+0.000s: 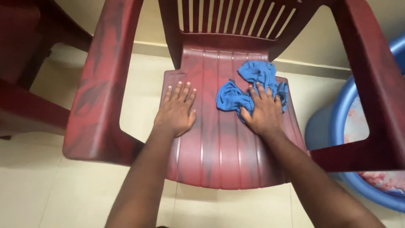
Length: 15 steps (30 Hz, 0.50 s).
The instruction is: The person wipes a maroon plastic chair with a blue cloth. They clean the seat, armrests, and backrest slats in sequence, using both hands to hold the cloth and stabilize the chair.
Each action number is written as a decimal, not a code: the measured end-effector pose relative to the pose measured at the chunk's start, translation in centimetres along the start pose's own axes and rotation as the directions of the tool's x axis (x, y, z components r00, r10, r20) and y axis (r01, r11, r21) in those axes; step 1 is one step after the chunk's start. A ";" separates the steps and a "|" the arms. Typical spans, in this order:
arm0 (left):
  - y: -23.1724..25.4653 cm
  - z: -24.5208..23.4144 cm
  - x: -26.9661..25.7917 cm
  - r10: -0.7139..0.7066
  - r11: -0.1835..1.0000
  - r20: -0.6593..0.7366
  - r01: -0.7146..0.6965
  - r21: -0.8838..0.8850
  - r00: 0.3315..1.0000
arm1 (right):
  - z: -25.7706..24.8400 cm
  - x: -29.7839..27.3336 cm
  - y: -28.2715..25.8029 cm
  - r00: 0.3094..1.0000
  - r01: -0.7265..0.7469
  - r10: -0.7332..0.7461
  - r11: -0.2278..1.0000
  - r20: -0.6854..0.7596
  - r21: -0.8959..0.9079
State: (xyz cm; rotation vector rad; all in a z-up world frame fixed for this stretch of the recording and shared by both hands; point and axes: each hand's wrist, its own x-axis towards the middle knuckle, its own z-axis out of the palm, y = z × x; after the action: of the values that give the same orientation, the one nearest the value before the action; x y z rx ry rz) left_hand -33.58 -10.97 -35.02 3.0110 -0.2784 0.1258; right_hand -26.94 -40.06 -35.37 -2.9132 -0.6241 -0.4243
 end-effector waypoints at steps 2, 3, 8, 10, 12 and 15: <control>0.3 0.3 -0.2 0.014 1.000 -0.020 -0.014 0.007 1.000 | 0.2 -0.5 0.3 1.000 0.008 -0.008 1.000 0.007 -0.018; 0.2 0.3 -0.1 0.011 1.000 -0.015 -0.011 0.008 1.000 | 0.3 -0.3 0.4 1.000 0.006 -0.006 1.000 0.004 -0.015; 0.3 0.3 -0.2 0.015 1.000 -0.030 -0.015 -0.006 0.999 | 0.5 -0.4 0.7 1.000 0.020 -0.020 1.000 -0.019 0.005; 0.1 0.0 0.3 0.018 1.000 -0.033 -0.018 -0.006 0.999 | 0.3 -0.1 0.9 1.000 0.005 -0.005 1.000 -0.021 0.022; 0.3 0.0 0.0 0.009 1.000 -0.020 -0.009 -0.012 1.000 | 0.3 -0.2 1.0 0.999 0.002 0.001 0.996 -0.037 0.088; 0.3 -0.3 0.0 0.016 1.000 -0.006 -0.016 -0.008 1.000 | 0.6 -0.2 1.1 0.996 -0.012 0.029 0.979 -0.083 0.201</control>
State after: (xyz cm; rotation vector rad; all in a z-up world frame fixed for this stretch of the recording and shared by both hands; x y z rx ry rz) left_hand -33.67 -11.22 -34.72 3.0002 -0.3016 0.1353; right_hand -26.55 -40.98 -36.12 -2.6930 -0.5870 -0.4524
